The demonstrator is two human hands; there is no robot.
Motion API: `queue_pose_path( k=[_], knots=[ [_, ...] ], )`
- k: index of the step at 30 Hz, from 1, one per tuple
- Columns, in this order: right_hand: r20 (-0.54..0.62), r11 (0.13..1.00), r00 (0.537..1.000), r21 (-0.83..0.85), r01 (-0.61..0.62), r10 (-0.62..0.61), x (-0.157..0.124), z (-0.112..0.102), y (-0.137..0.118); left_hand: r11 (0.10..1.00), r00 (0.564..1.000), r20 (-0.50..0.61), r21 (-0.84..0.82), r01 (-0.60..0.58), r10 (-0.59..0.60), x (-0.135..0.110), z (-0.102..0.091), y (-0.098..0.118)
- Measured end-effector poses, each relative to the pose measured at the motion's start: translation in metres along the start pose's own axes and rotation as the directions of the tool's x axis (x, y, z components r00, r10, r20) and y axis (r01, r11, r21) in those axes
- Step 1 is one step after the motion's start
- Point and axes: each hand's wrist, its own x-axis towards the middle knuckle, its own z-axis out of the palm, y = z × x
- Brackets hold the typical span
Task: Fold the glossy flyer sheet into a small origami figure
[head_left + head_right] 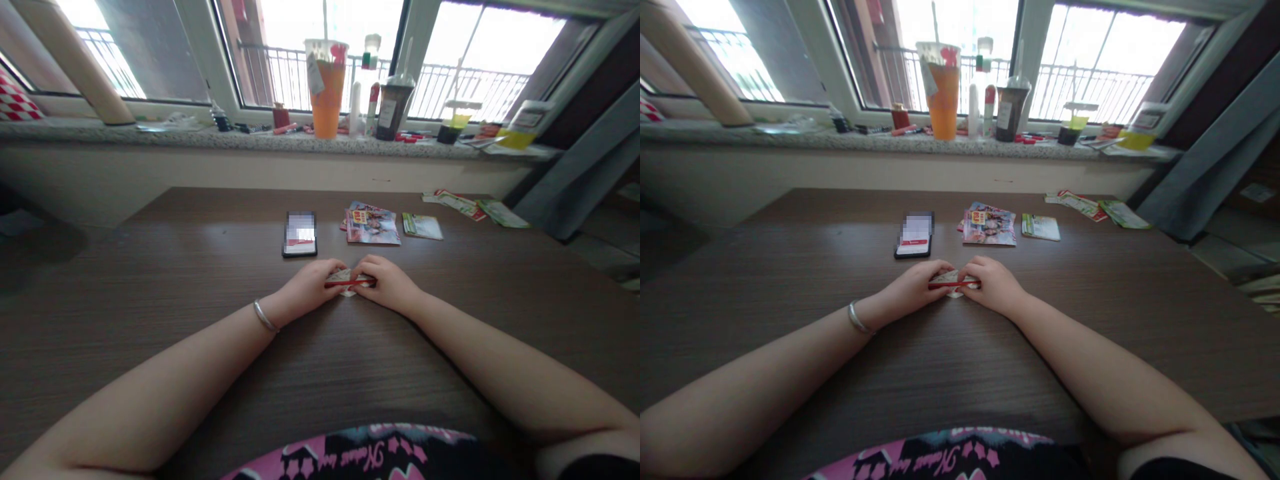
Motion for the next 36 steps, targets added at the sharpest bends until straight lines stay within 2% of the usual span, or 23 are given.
queue_pose_path(
  k=[5,11,18,23,29,36],
  knots=[
    [-0.023,0.999,0.999,-0.032,0.025,-0.026,-0.001,0.0,-0.002,0.995,0.999,-0.039,-0.093,-0.02,0.017,0.0,-0.001,0.001],
    [-0.053,0.939,0.976,-0.29,0.185,-0.209,0.0,-0.003,0.001,0.981,0.979,-0.142,-0.102,-0.164,0.149,0.001,-0.002,-0.002],
    [-0.018,0.851,0.959,-0.466,0.242,-0.282,-0.003,-0.006,0.005,0.979,0.965,-0.192,-0.063,-0.194,0.179,0.002,-0.004,-0.006],
    [0.013,0.863,0.958,-0.429,0.265,-0.288,-0.003,-0.005,0.006,0.979,0.973,-0.12,-0.028,-0.2,0.196,0.001,-0.006,-0.01],
    [0.035,0.946,0.982,-0.264,0.189,-0.186,-0.002,-0.004,0.007,0.968,0.968,0.03,0.026,-0.25,0.249,0.001,-0.006,-0.01],
    [0.033,0.948,0.989,-0.281,0.148,-0.145,-0.002,-0.002,0.005,0.971,0.971,0.062,0.044,-0.236,0.233,0.0,-0.007,-0.008]
  ],
)
